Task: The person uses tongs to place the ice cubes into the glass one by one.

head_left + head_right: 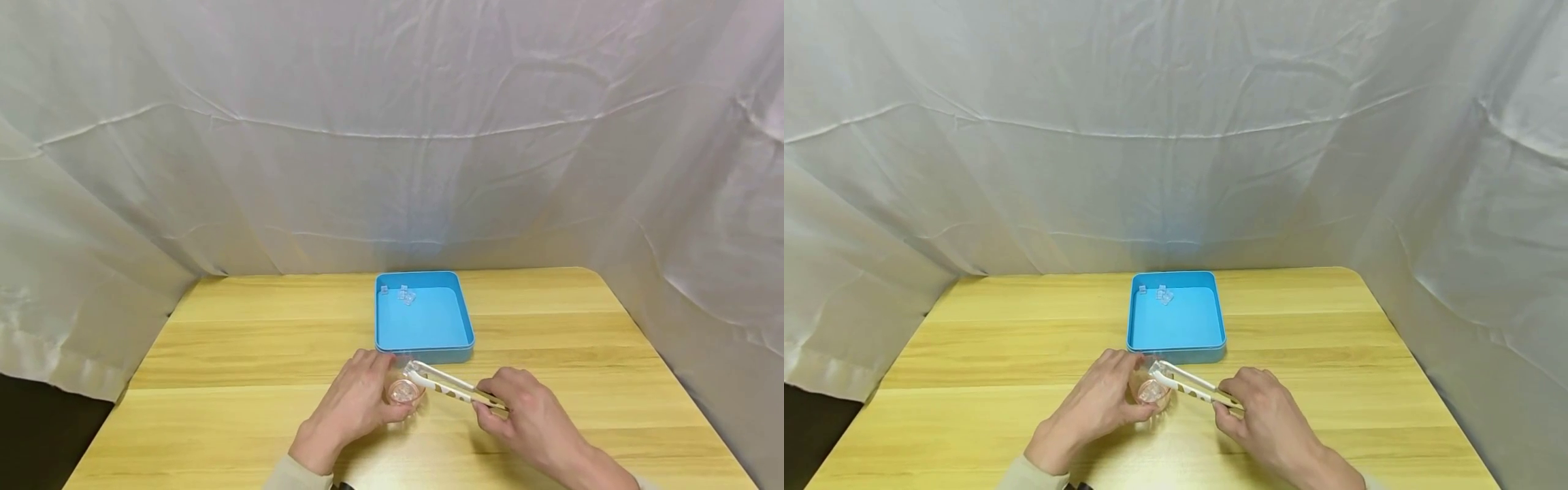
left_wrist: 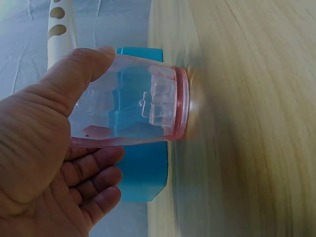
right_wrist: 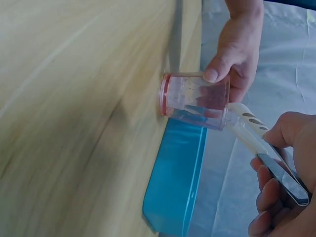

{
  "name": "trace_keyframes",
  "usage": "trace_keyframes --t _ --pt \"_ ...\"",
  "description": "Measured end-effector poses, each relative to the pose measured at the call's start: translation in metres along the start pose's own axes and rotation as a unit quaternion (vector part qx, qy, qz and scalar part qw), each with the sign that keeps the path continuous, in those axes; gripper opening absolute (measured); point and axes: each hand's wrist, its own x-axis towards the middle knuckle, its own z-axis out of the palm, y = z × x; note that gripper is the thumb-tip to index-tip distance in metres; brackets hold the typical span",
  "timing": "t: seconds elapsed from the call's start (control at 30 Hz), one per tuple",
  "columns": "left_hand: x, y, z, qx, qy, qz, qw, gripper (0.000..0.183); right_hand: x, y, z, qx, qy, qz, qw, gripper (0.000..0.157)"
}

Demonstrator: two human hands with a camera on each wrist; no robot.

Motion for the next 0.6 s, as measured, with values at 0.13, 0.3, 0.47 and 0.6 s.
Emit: trace_keyframes --t 0.13,0.3,0.47,0.6 --pt "-0.0001 -0.0004 -0.0003 -0.005 -0.003 -0.003 1.0000 0.076 -0.0031 0.0008 0.0017 0.004 0.004 -0.008 1.000 0.022" --pt "-0.0009 -0.0002 0.0002 -0.013 -0.004 -0.004 0.9999 0.074 -0.0053 0.0017 0.0038 0.009 0.010 -0.016 1.000 0.021" --pt "-0.0010 -0.0005 0.0015 -0.019 -0.002 -0.003 0.9998 0.072 -0.0062 0.0020 0.0052 0.008 0.016 -0.019 1.000 0.022" --pt "-0.0010 -0.0005 0.0019 -0.020 0.000 -0.003 0.9998 0.072 -0.0066 0.0021 0.0061 0.008 0.017 -0.017 1.000 0.023"
